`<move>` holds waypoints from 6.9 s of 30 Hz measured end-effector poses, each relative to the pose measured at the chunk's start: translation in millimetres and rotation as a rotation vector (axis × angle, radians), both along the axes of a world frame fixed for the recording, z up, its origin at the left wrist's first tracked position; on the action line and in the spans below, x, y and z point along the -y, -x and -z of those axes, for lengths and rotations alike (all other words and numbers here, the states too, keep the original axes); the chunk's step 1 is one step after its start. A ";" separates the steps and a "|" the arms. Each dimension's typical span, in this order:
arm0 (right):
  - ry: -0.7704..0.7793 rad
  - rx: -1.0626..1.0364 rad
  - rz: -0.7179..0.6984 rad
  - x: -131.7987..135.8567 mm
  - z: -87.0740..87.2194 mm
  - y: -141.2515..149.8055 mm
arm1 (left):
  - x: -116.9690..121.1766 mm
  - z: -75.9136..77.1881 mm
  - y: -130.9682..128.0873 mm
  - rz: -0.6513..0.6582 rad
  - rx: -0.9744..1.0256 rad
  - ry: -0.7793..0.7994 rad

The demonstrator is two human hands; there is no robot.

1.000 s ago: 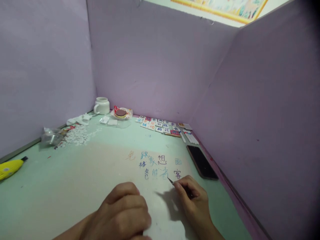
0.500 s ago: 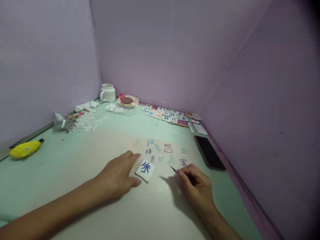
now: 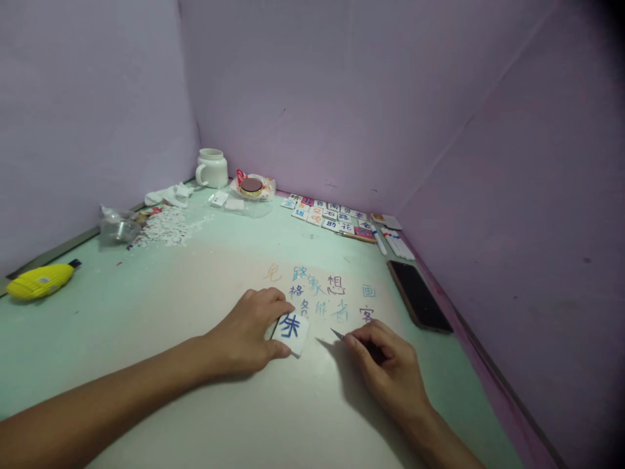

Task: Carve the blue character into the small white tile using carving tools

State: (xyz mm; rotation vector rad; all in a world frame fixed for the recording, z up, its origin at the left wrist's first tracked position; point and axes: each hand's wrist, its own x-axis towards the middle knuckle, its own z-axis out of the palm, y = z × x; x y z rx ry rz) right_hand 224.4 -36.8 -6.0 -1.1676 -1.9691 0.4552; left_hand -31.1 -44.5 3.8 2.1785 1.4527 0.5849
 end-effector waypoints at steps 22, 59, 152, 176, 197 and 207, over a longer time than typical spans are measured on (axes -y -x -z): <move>-0.268 0.179 -0.120 35.4 -2.0 19.0 | 26.9 3.5 -18.8 0.012 -0.064 -0.182; -0.166 0.236 -0.110 29.4 1.8 15.2 | 25.4 -1.9 -19.1 0.058 -0.109 -0.178; 0.393 -0.007 0.066 34.1 -6.3 22.3 | 23.0 2.7 -16.8 0.013 0.007 -0.171; 0.083 -0.013 -0.005 36.8 -5.5 17.5 | 20.3 3.8 -14.3 0.116 0.000 -0.171; 0.376 -0.550 -0.111 34.1 -3.2 11.2 | 19.1 4.5 -12.3 0.222 -0.023 -0.224; 0.426 -0.558 -0.052 38.0 -6.8 24.7 | 12.2 -3.6 -10.9 0.295 -0.095 -0.135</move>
